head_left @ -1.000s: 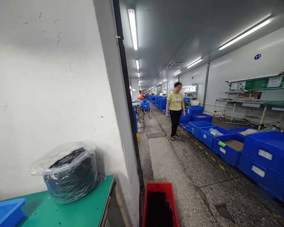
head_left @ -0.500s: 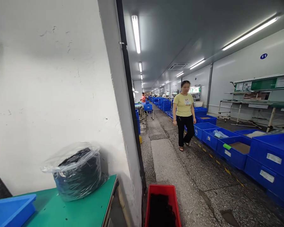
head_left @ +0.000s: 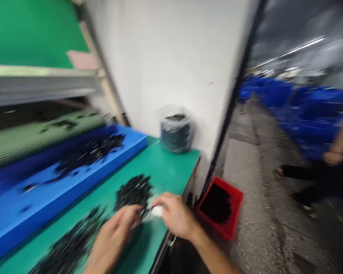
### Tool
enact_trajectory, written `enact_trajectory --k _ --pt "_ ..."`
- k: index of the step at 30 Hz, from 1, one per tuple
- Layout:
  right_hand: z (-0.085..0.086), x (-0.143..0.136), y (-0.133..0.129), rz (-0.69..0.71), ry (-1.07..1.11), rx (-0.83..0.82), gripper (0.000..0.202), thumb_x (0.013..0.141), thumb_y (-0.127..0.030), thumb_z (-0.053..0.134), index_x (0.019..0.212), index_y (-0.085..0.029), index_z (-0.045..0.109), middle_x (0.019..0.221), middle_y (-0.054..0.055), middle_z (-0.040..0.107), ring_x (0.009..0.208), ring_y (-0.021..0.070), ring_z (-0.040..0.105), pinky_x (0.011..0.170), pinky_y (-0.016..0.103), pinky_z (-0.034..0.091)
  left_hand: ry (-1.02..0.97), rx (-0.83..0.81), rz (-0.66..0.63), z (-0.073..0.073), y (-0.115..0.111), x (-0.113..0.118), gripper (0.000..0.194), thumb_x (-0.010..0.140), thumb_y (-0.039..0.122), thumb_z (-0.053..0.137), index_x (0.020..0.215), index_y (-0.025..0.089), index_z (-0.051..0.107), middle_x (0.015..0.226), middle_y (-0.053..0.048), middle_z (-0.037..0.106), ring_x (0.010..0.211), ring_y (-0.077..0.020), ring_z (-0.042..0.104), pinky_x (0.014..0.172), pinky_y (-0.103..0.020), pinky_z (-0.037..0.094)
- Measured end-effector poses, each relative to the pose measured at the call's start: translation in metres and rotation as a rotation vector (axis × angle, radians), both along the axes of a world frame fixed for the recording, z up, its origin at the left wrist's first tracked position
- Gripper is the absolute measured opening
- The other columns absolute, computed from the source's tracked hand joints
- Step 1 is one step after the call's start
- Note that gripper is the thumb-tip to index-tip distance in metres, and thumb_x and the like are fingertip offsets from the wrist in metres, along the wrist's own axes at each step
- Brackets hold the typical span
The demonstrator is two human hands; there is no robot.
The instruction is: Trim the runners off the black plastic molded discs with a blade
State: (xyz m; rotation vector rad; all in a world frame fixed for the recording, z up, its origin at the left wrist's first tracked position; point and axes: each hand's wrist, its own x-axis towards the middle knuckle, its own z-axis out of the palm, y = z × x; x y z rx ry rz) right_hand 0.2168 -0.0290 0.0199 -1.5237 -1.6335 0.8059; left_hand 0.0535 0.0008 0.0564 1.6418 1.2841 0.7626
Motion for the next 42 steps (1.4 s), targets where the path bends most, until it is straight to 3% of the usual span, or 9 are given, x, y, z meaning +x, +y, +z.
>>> enact_trajectory --k 2,5,14,18,25,29,31,36,42 --pt "-0.005 -0.007 -0.010 -0.002 0.080 -0.004 0.033 0.080 0.000 0.046 0.094 -0.020 0.068 0.091 0.002 0.065 0.084 0.0135 0.060 0.076 0.023 0.044 -0.149 -0.280 -0.054 -0.024 -0.019 -0.012 0.046 0.083 0.063 0.058 0.093 0.019 0.064 0.059 0.002 0.059 0.048 -0.0142 0.050 0.046 -0.026 0.041" --pt "-0.008 -0.022 -0.022 0.056 0.083 -0.008 0.034 0.078 0.002 0.046 0.093 -0.020 0.067 0.087 0.000 0.062 0.079 0.0126 0.058 0.072 0.023 0.042 -0.420 -0.442 -0.012 -0.043 -0.029 -0.017 0.039 0.080 0.056 0.067 0.092 0.019 0.064 0.067 0.001 0.064 0.056 -0.0123 0.054 0.056 -0.024 0.044" --pt "-0.009 -0.026 -0.028 0.234 0.183 -0.042 0.040 0.085 -0.003 0.040 0.117 -0.024 0.053 0.099 0.000 0.059 0.082 0.0111 0.056 0.081 0.024 0.045 -0.804 -0.716 0.026 -0.047 -0.027 -0.038 0.021 0.084 0.031 0.072 0.098 0.015 0.071 0.079 -0.003 0.067 0.065 -0.0095 0.057 0.061 -0.020 0.046" --pt "-0.023 -0.023 -0.029 0.200 0.214 -0.041 0.035 0.090 -0.009 0.034 0.115 -0.022 0.054 0.099 0.002 0.061 0.094 0.0139 0.059 0.085 0.026 0.046 -0.843 -0.726 0.090 -0.053 -0.029 -0.037 0.022 0.084 0.028 0.072 0.101 0.014 0.071 0.082 -0.006 0.070 0.071 -0.0119 0.061 0.069 -0.022 0.049" --pt "-0.027 -0.031 -0.036 0.127 0.124 -0.154 0.043 0.095 -0.016 0.035 0.135 -0.029 0.043 0.085 -0.002 0.063 0.075 0.0125 0.060 0.072 0.024 0.047 -0.886 -0.672 0.093 -0.055 -0.032 -0.035 0.015 0.087 0.030 0.069 0.096 0.018 0.069 0.085 -0.005 0.071 0.072 -0.0128 0.062 0.069 -0.024 0.050" --pt "-0.021 -0.028 -0.037 0.061 0.116 -0.109 0.027 0.098 -0.024 0.035 0.117 -0.026 0.054 0.091 0.000 0.063 0.080 0.0128 0.061 0.074 0.024 0.048 -0.845 -0.618 0.102 -0.056 -0.035 -0.032 0.017 0.087 0.029 0.069 0.100 0.019 0.067 0.087 -0.004 0.071 0.075 -0.0130 0.062 0.074 -0.025 0.049" --pt "-0.020 -0.026 -0.038 0.009 0.073 -0.062 0.028 0.098 -0.021 0.033 0.110 -0.024 0.058 0.088 0.001 0.063 0.079 0.0135 0.061 0.073 0.024 0.049 -0.791 -0.597 0.117 -0.057 -0.037 -0.032 0.018 0.086 0.031 0.070 0.099 0.018 0.068 0.092 -0.005 0.072 0.076 -0.0133 0.062 0.076 -0.026 0.048" --pt "-0.017 -0.027 -0.041 0.120 -0.106 0.015 0.053 0.089 -0.006 0.033 0.137 -0.023 0.047 0.111 0.007 0.061 0.100 0.0177 0.061 0.086 0.029 0.050 -0.706 -0.535 0.155 -0.060 -0.040 -0.032 0.026 0.084 0.037 0.070 0.104 0.020 0.071 0.093 -0.005 0.072 0.077 -0.0144 0.059 0.078 -0.028 0.046" --pt "-0.014 -0.027 -0.041 0.147 -0.042 -0.068 0.048 0.090 -0.003 0.035 0.125 -0.024 0.061 0.090 0.003 0.061 0.074 0.0125 0.060 0.069 0.023 0.050 -0.648 -0.490 0.200 -0.060 -0.038 -0.032 0.024 0.084 0.037 0.071 0.100 0.020 0.073 0.085 -0.002 0.069 0.071 -0.0128 0.052 0.069 -0.025 0.042"
